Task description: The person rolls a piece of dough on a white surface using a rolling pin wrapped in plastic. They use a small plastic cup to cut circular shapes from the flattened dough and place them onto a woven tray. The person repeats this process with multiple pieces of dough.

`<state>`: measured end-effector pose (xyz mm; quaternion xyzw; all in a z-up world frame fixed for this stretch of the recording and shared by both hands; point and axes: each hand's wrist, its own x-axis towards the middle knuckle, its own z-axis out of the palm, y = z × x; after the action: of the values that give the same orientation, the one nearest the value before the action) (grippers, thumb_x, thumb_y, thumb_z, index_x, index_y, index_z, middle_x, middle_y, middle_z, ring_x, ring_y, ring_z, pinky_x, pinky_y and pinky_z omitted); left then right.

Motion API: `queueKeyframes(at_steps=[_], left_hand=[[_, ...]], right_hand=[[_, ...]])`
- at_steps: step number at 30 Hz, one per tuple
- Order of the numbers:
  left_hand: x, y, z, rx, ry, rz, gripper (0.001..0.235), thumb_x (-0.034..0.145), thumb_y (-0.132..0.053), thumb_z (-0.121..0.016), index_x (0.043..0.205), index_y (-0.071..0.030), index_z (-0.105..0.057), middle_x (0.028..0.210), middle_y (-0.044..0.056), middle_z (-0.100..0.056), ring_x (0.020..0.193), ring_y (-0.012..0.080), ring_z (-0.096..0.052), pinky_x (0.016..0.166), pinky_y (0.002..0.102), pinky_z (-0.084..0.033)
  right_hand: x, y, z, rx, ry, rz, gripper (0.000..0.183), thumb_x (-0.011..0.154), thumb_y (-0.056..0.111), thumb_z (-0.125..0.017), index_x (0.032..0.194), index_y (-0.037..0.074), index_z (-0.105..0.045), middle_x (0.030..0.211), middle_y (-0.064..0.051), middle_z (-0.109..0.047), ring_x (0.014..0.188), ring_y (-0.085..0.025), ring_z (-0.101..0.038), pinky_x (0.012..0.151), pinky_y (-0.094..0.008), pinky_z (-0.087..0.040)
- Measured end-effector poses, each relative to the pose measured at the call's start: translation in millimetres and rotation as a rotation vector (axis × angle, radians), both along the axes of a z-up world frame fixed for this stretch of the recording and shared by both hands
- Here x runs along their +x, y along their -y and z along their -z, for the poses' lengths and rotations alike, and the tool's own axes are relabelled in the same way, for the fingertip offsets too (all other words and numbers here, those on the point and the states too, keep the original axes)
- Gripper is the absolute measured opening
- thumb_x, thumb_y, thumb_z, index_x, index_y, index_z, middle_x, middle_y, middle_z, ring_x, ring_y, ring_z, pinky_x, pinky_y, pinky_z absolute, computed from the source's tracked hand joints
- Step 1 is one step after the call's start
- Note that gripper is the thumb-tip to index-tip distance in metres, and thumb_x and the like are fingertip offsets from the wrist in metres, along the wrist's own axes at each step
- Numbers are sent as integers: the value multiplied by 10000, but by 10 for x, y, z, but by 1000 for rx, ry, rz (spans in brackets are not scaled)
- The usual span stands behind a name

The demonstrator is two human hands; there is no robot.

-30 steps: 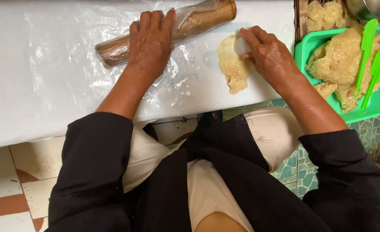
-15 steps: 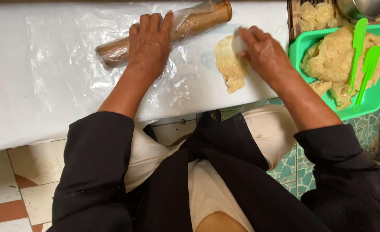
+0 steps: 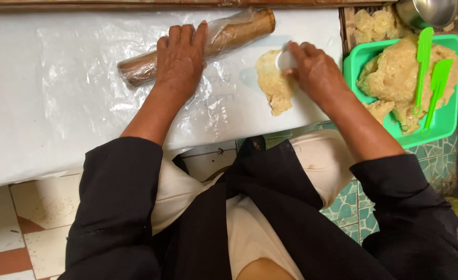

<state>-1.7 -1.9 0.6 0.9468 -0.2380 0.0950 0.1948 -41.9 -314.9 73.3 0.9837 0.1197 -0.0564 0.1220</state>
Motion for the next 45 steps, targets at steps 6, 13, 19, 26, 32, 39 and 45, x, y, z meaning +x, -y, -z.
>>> queueKeyframes(at_steps=[6,13,19,26,32,39,45], left_hand=[[-12,-10,-11,-4,-1,11,770,812,-131,-790,1481,-22,-425,1264,163,-554,1104,330,-469,928,459,-376],[-10,-7,-29,37,-46,10,779,832,-172,-781,1502,-29,-411,1279,158,-564,1125,318,-469,937,460,-374],[-7,-1,23,47,-23,7,777,839,-180,-781,1505,-27,-410,1273,148,-556,1124,310,-460,931,450,-363],[14,-2,22,84,-40,3,783,857,-203,-769,1521,-30,-392,1300,150,-554,1138,309,-455,933,451,-362],[-1,4,-8,99,-27,-1,787,850,-193,-774,1520,-32,-393,1281,147,-564,1124,306,-465,923,442,-371],[3,1,-9,98,-57,-5,804,842,-193,-768,1523,-28,-373,1307,152,-552,1134,312,-461,932,455,-364],[-7,4,-13,89,-39,-12,800,843,-192,-766,1519,-27,-371,1310,150,-551,1127,312,-465,925,448,-362]], right_hand=[[100,111,-69,155,9,75,534,931,312,-773,1382,75,-609,1060,-258,-700,812,-423,-683,737,-527,-531],[179,501,-197,675,-9,344,436,1038,259,-695,1389,19,-598,1078,-221,-677,851,-286,-675,713,-375,-570],[63,638,-182,417,73,257,526,985,265,-787,1417,31,-602,1145,-246,-635,935,-371,-630,798,-493,-512],[-314,327,-261,305,-10,228,593,926,265,-760,1470,93,-598,1208,-238,-621,991,-404,-640,852,-560,-509],[-139,398,-209,268,64,210,614,888,93,-735,1476,147,-566,1407,-174,-483,1233,-409,-499,969,-553,-439],[28,392,-110,247,135,-19,672,865,-174,-592,1473,112,-619,1487,-148,-564,1364,-335,-462,1150,-501,-241],[208,291,77,197,258,-216,220,926,44,-749,1098,152,-833,940,-61,-730,880,-266,-632,793,-391,-529]])
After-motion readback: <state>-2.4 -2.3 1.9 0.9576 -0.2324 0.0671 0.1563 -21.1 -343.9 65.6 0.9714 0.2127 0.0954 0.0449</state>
